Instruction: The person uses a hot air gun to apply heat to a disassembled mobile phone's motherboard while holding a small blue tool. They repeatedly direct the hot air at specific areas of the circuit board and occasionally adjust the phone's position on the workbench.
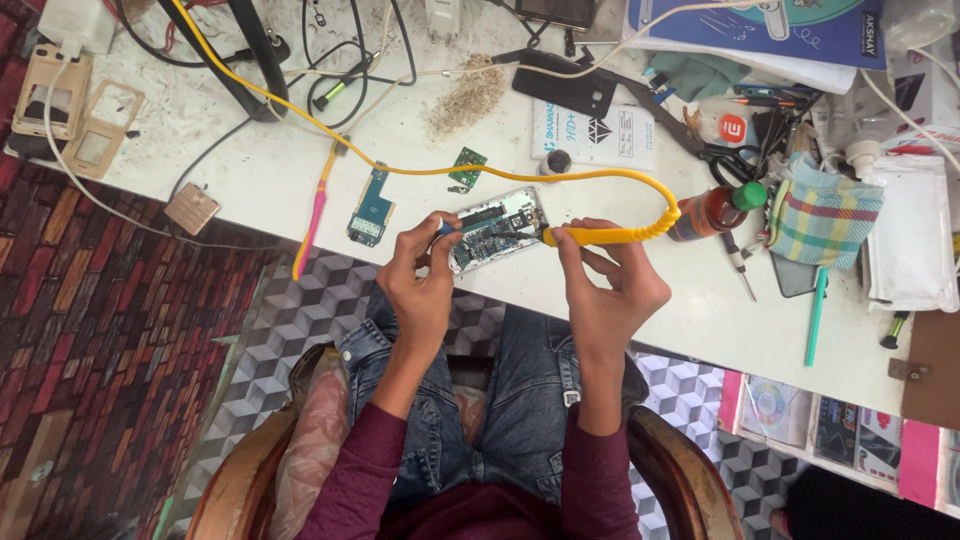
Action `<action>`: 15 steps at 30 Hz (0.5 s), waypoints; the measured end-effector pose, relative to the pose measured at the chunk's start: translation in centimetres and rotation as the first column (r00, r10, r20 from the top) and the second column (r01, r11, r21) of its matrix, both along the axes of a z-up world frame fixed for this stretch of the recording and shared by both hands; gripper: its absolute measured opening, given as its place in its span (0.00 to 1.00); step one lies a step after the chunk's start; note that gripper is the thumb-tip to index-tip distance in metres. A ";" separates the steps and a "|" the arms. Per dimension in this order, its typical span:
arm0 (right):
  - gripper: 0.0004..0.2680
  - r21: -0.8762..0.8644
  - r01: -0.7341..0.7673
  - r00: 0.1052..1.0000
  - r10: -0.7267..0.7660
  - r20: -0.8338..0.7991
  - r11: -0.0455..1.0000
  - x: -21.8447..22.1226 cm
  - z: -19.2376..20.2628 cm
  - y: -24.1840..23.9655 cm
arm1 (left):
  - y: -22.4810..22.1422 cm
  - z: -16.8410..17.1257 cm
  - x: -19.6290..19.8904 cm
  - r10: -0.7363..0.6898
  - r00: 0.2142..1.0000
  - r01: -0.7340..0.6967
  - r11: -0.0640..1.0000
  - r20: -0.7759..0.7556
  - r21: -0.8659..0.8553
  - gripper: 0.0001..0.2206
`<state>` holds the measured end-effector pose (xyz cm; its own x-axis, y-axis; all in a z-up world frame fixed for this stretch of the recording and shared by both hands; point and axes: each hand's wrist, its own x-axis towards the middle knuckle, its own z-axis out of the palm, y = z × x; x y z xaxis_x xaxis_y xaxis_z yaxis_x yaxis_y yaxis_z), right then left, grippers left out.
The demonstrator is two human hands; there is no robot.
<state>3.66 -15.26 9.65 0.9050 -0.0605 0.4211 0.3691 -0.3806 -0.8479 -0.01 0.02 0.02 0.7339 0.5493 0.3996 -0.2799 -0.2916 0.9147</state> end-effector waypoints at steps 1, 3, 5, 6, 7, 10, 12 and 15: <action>0.08 0.001 -0.004 1.000 0.004 0.004 1.000 0.0 0.0 0.1 | 0.0 0.0 0.0 0.000 1.000 0.000 1.000 -0.004 0.001 0.11; 0.08 0.002 -0.011 1.000 0.011 0.010 1.000 0.0 -0.1 0.2 | 0.0 0.1 0.0 -0.003 1.000 0.003 1.000 -0.013 0.001 0.10; 0.08 0.004 -0.013 1.000 0.013 0.009 1.000 0.0 -0.2 0.3 | 0.1 0.1 0.0 -0.003 1.000 0.003 1.000 -0.013 0.016 0.10; 0.08 0.004 -0.015 1.000 0.015 0.009 1.000 0.0 -0.2 0.3 | 0.1 0.2 0.0 -0.001 1.000 0.002 1.000 -0.014 0.023 0.10; 0.08 0.004 -0.018 1.000 0.018 0.005 1.000 0.0 -0.3 0.4 | 0.1 0.2 0.0 -0.001 1.000 0.001 1.000 -0.011 0.026 0.10; 0.08 -0.001 -0.027 1.000 0.027 0.005 1.000 0.0 -0.3 0.4 | 0.0 0.3 0.1 -0.001 1.000 0.001 1.000 -0.008 0.028 0.10; 0.08 -0.012 -0.035 0.999 0.035 0.014 0.999 0.0 -0.4 0.5 | 0.0 0.3 0.0 -0.002 1.000 0.002 1.000 -0.015 0.023 0.10; 0.08 0.001 -0.047 0.999 0.047 0.019 0.999 0.0 -0.6 0.6 | 0.0 0.2 0.1 -0.001 1.000 0.001 1.000 -0.005 0.028 0.10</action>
<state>3.70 -14.65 9.09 0.8987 -0.0185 0.4382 0.4028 -0.3607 -0.8412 0.10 0.02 0.25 0.7366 0.5371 0.4111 -0.2753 -0.3172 0.9075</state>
